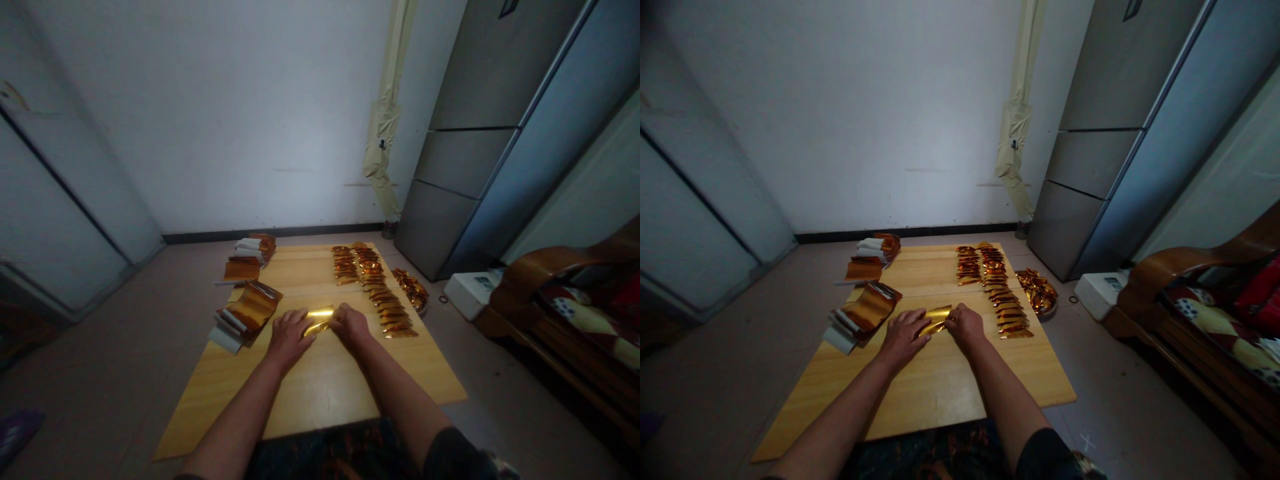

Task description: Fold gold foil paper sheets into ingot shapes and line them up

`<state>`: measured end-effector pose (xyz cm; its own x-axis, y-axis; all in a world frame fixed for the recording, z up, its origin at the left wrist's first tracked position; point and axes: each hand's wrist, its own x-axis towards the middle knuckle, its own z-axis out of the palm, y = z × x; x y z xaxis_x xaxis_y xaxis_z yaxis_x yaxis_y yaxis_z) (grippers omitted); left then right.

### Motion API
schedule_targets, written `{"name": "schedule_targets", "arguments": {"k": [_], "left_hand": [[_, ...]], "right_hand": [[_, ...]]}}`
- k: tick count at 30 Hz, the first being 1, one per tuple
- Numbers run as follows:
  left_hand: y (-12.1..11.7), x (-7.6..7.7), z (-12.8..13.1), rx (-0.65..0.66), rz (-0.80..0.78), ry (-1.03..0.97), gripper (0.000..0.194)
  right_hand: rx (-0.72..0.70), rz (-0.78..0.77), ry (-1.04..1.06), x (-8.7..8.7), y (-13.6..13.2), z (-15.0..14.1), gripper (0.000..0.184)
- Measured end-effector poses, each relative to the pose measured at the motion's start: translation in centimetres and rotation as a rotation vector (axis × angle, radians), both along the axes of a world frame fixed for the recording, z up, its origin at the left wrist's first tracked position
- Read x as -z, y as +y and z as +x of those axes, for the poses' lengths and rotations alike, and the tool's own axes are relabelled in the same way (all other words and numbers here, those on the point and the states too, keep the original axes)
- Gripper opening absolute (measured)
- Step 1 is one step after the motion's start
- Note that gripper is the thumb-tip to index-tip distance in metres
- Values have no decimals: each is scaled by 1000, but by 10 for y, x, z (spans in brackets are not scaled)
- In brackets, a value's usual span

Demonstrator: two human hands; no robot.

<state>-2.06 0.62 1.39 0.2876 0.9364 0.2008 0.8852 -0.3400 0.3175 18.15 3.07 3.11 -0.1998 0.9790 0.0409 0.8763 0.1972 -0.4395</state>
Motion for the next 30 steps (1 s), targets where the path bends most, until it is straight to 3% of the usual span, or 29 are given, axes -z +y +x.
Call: {"name": "schedule_targets", "arguments": {"k": [8,16,30], "left_hand": [[2,-3,7,15,50,-7,23],[5,-2,5,5,25,-45,27],[0,-6,8,-32,32,-35,33]], "right_hand": [[37,-23,125,2,-3,1,18],[-107,15,90,0,-9,8,19],[102,-54,121,2,-1,-6,19]]}}
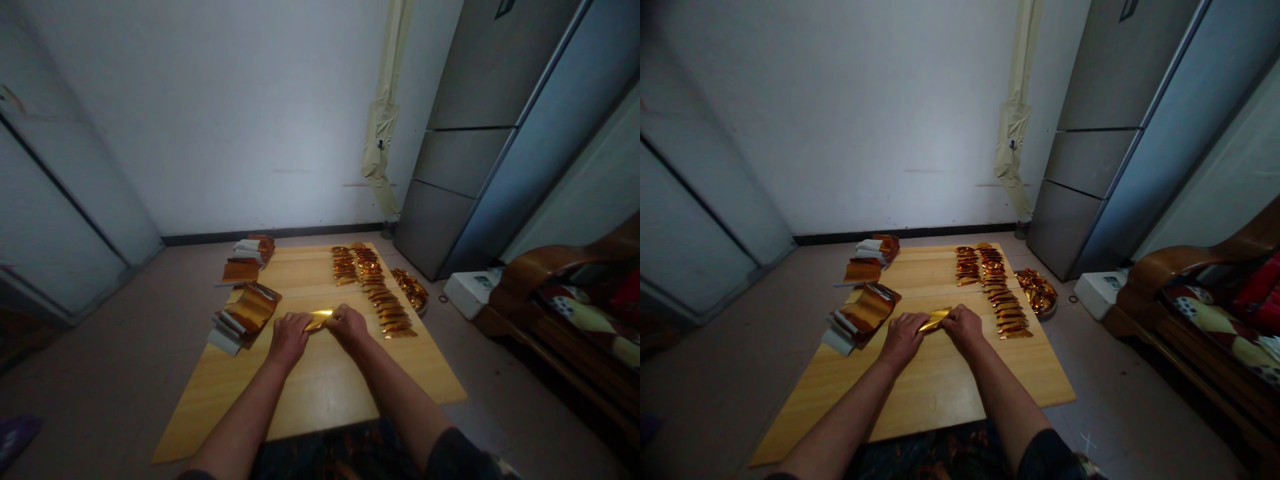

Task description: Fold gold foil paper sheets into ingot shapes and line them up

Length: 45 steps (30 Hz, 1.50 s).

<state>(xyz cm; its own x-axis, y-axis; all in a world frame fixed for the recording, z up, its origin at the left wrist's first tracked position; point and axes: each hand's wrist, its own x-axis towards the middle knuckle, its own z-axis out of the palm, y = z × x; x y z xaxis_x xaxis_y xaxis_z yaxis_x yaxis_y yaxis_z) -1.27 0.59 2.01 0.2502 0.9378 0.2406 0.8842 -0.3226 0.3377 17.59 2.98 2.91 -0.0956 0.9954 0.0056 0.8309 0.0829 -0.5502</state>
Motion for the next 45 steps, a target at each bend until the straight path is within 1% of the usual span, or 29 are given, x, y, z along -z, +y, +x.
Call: {"name": "schedule_targets", "arguments": {"k": [2,4,5,7,9,11,14,18,22,25,33,45], "left_hand": [[0,1,0,-4,-3,3,32],[-1,3,0,-3,5,-9,27],[-1,3,-1,-1,13,-21,26],[-2,4,-3,7,18,-46,26],[-2,3,-6,15,3,-72,26],[-2,1,-9,25,-25,-98,27],[-1,-2,-11,26,-70,-138,29],[5,-2,-7,-62,-83,-190,33],[12,3,-1,-137,-28,-181,25],[15,3,2,-171,-1,-131,22],[14,-1,10,-308,-22,135,32],[16,-5,15,-334,-47,216,39]], "right_hand": [[-35,25,29,-3,-6,3,20],[-108,60,64,-6,-12,8,27],[-171,76,81,-7,-14,10,29],[-268,100,111,-8,-17,16,27],[-307,119,147,-7,-17,19,20],[-284,116,186,-5,-15,20,18],[-207,78,196,-5,-11,17,20],[-91,37,106,-9,-5,7,19],[0,14,-28,-9,2,-2,22],[17,15,-128,-6,7,-6,24],[14,-16,-323,-8,8,-16,24],[27,-15,-365,-10,7,-20,25]]}}
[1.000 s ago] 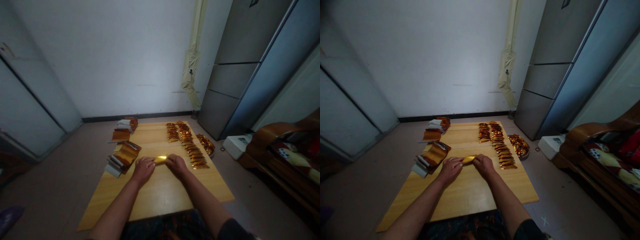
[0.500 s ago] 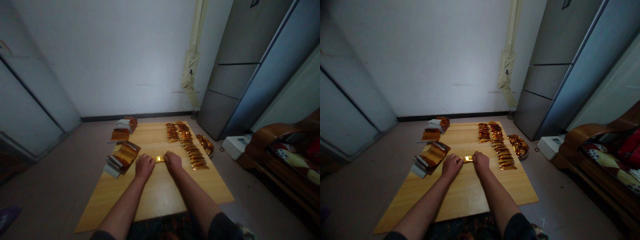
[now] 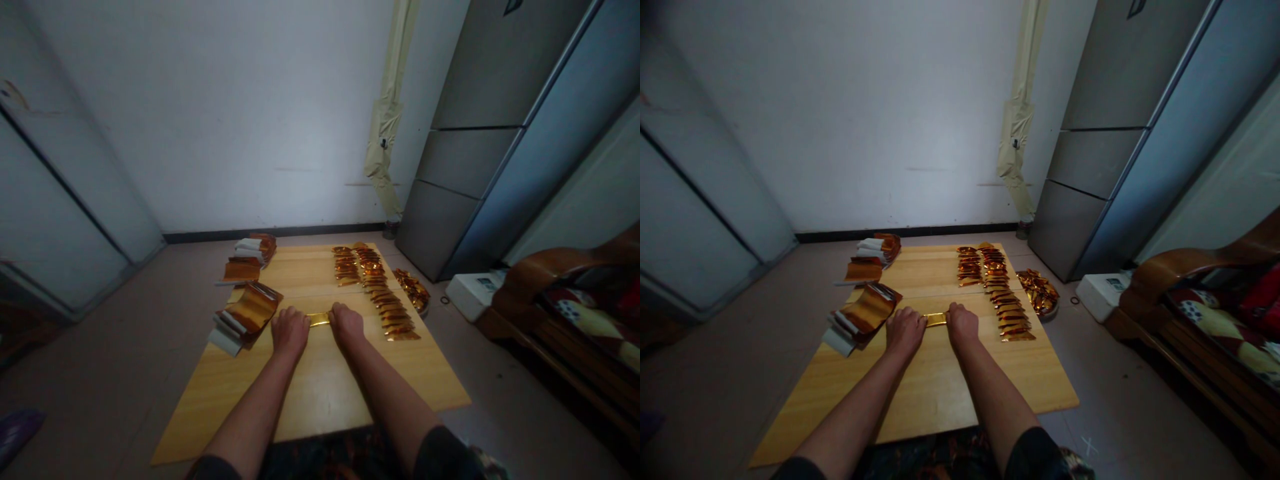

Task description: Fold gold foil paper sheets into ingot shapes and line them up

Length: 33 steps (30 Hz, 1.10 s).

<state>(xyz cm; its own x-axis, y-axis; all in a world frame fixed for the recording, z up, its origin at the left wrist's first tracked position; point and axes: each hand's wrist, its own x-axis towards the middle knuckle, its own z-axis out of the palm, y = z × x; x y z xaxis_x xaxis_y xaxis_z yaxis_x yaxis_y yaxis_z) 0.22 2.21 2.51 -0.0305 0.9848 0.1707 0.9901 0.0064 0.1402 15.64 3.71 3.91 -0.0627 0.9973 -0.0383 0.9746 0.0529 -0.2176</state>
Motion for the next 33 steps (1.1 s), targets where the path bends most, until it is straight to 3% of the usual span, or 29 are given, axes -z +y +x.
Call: {"name": "schedule_targets", "arguments": {"k": [33], "left_hand": [[2,-1,6,-56,-4,33,40]], "right_hand": [[36,-4,4,-3,-2,-3,23]]}}
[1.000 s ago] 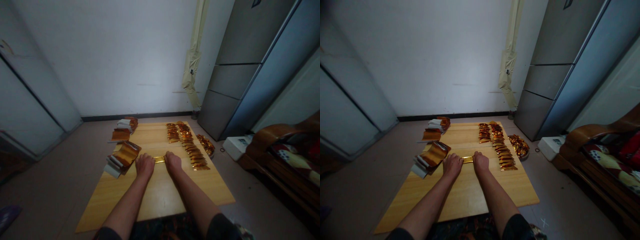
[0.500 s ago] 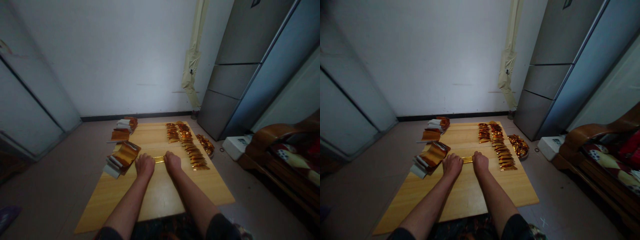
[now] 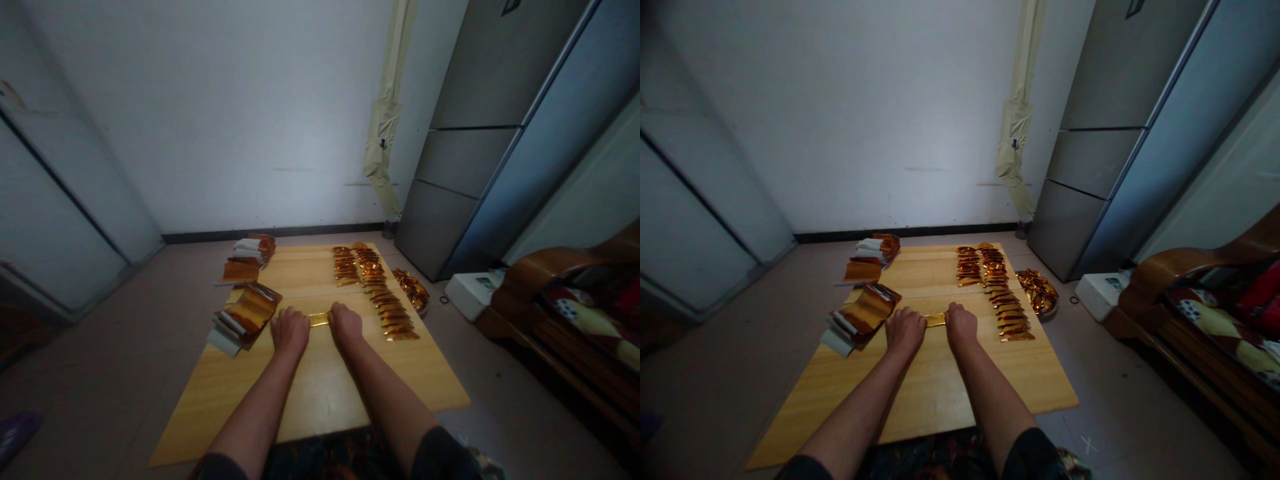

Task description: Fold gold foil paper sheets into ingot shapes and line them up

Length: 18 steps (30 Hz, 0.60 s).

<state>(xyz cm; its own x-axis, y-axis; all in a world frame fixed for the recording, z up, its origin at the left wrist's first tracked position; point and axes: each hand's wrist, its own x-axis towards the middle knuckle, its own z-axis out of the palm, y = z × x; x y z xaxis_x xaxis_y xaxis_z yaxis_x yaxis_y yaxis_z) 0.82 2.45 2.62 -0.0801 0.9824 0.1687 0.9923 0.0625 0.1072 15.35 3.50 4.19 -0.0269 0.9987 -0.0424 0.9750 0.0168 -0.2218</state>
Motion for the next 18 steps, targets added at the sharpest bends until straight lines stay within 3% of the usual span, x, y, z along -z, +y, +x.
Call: {"name": "schedule_targets", "arguments": {"k": [8,14,18], "left_hand": [[0,-2,1,-7,-33,-26,37],[-5,2,1,-26,30,-21,29],[-5,2,3,68,44,-3,22]], "right_hand": [[2,0,-2,1,0,-1,22],[25,66,39,11,0,4,19],[11,109,48,16,-2,7,18]]}}
